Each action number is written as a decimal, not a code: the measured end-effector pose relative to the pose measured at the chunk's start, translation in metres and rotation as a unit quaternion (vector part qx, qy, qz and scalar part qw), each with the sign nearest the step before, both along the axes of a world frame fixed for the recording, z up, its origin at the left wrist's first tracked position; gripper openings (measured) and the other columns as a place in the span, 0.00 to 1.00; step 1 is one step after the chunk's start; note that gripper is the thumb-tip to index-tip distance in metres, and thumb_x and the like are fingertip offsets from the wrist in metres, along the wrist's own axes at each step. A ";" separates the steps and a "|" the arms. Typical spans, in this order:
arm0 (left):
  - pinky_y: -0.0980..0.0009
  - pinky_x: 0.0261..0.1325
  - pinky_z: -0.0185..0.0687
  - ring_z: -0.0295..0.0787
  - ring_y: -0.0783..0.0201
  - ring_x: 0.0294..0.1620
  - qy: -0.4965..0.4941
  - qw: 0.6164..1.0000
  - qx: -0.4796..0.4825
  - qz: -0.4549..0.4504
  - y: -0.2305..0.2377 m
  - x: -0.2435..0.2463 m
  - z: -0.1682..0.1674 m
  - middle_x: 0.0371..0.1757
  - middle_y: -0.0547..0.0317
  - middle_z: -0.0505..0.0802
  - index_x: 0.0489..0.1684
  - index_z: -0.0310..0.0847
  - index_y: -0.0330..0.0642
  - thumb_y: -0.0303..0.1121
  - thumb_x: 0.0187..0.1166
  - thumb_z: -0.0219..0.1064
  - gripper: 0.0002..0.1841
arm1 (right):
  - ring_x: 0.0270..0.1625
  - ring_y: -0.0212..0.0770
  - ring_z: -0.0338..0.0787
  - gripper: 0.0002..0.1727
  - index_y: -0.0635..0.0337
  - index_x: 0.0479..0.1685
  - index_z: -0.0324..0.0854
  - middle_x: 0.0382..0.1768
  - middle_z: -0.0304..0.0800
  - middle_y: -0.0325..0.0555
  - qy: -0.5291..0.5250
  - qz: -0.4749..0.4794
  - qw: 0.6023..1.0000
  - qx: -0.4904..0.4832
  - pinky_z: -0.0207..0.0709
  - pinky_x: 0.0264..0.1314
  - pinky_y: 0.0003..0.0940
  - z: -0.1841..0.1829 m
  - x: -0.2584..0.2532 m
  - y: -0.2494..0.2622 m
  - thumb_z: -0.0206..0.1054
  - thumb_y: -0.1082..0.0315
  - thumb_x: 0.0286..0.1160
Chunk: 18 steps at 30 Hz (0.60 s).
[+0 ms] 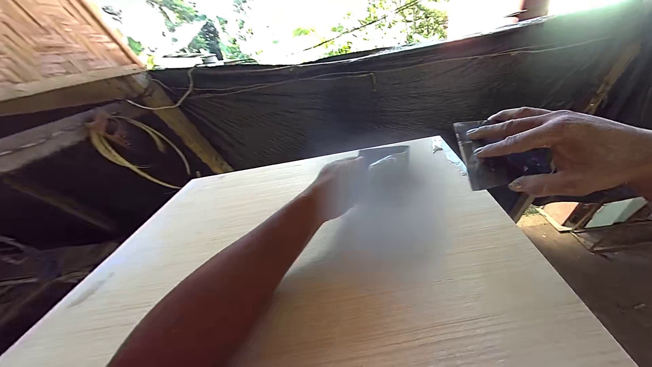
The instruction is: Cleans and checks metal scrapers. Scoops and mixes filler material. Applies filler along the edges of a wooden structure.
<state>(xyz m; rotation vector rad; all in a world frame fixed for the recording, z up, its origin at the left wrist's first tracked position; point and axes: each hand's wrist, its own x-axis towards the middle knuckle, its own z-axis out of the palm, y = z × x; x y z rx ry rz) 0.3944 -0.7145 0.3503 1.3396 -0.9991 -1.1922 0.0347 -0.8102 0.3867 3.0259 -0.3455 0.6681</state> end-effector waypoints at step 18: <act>0.60 0.47 0.92 0.94 0.58 0.47 -0.014 1.000 -0.017 -0.008 0.000 -0.002 -0.007 0.51 0.52 0.93 0.65 0.80 0.45 0.41 0.92 0.50 0.17 | 0.87 0.51 0.70 0.34 0.57 0.74 0.83 0.84 0.73 0.49 -0.024 0.084 0.967 0.239 0.69 0.89 0.47 -0.044 -0.049 0.029 0.65 0.45 0.71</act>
